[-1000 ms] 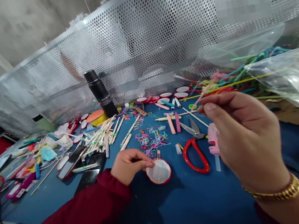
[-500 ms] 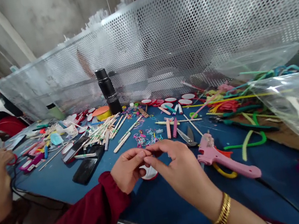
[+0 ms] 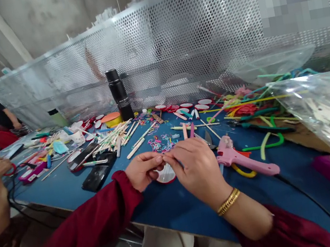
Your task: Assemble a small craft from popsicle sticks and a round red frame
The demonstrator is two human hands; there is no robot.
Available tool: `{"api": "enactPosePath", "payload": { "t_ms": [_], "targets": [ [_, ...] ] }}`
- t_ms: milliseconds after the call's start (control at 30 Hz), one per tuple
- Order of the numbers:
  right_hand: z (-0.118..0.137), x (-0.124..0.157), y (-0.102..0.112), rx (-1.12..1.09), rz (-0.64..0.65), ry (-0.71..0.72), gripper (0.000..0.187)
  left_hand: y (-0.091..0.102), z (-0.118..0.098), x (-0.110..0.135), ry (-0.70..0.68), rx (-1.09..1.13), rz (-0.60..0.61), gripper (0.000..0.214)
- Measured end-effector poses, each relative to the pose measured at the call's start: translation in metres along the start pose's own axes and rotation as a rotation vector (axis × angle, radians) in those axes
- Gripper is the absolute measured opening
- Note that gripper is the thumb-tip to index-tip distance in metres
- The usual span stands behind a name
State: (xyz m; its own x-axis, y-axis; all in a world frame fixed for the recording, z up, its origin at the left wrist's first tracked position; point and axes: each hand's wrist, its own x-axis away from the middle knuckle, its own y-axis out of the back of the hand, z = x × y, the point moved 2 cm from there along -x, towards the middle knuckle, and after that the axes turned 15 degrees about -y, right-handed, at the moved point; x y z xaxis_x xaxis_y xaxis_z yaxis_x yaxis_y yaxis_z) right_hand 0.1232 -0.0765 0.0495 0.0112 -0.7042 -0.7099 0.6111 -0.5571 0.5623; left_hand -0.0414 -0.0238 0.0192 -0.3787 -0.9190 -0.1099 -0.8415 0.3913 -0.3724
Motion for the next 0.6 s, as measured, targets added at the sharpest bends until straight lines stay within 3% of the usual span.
{"api": "enactPosePath", "payload": {
  "t_ms": [100,233,300,367,467,600],
  "targets": [
    [0.005,0.001,-0.002,0.143,-0.004,0.13,0.033,0.0,-0.002,0.002,0.046,0.005,0.066,0.062],
    [0.004,0.003,-0.007,0.011,0.048,0.067,0.034,-0.002,-0.006,0.005,-0.069,-0.135,0.21,0.065],
    [0.0,0.002,-0.007,-0.01,0.003,0.027,0.031,-0.003,-0.005,0.003,-0.103,-0.192,0.301,0.066],
    [-0.005,0.0,-0.003,0.013,-0.124,-0.016,0.028,0.0,-0.005,-0.001,-0.18,-0.233,0.259,0.066],
    [-0.012,-0.006,0.009,0.03,-0.348,-0.061,0.026,0.008,-0.005,-0.008,-0.306,-0.254,0.094,0.066],
    [-0.017,-0.013,0.021,-0.017,-0.504,-0.067,0.024,0.017,-0.003,-0.019,-0.446,-0.33,-0.045,0.062]
  ]
}}
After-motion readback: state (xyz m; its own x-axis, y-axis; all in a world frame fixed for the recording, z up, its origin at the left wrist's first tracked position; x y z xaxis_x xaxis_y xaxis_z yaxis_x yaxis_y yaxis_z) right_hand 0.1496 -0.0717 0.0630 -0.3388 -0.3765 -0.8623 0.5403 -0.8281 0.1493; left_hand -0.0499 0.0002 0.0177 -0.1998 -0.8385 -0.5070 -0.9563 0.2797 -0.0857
